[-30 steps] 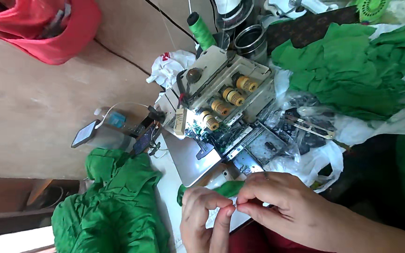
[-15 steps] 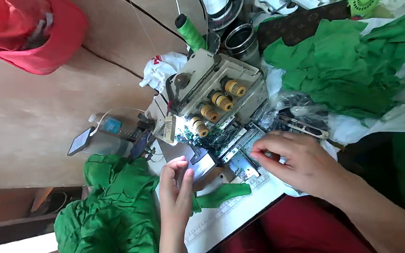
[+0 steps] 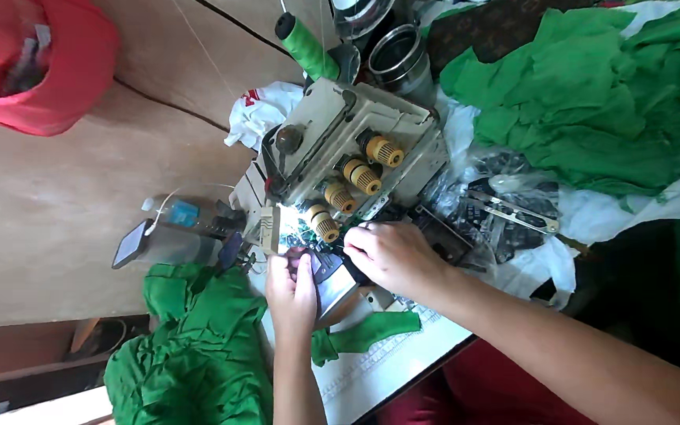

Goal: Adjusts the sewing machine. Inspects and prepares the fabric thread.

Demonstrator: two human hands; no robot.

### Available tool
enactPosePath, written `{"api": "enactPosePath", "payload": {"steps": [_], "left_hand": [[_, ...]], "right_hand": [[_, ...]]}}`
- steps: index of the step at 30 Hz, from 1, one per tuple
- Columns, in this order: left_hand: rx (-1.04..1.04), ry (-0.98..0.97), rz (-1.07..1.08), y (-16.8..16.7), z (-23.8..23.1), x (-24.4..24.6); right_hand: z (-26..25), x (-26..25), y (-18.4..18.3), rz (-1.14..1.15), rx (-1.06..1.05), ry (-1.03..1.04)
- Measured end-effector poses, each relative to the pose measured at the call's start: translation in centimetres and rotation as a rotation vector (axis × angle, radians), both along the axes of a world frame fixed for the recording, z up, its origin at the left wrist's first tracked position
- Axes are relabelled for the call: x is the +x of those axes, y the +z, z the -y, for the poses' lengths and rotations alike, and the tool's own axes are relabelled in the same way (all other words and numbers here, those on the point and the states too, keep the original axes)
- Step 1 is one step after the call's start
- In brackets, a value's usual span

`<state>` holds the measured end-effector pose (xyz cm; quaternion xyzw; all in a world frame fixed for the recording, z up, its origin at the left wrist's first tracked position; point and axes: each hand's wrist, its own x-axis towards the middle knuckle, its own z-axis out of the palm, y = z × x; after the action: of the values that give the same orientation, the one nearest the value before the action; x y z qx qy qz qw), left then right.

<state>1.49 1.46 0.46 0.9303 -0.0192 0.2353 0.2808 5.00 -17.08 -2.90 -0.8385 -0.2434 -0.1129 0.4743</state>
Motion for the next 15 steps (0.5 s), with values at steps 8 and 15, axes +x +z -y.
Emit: {"api": "enactPosePath", "payload": {"steps": [8, 15], "left_hand": [[-0.044, -0.011, 0.011, -0.10, 0.04, -0.05], [-0.031, -0.002, 0.007, -0.02, 0.01, -0.09]], "right_hand": [[-1.00, 0.17, -0.22, 0.033, 0.022, -0.047], [-0.95, 0.25, -0.15, 0.022, 0.020, -0.034]]}}
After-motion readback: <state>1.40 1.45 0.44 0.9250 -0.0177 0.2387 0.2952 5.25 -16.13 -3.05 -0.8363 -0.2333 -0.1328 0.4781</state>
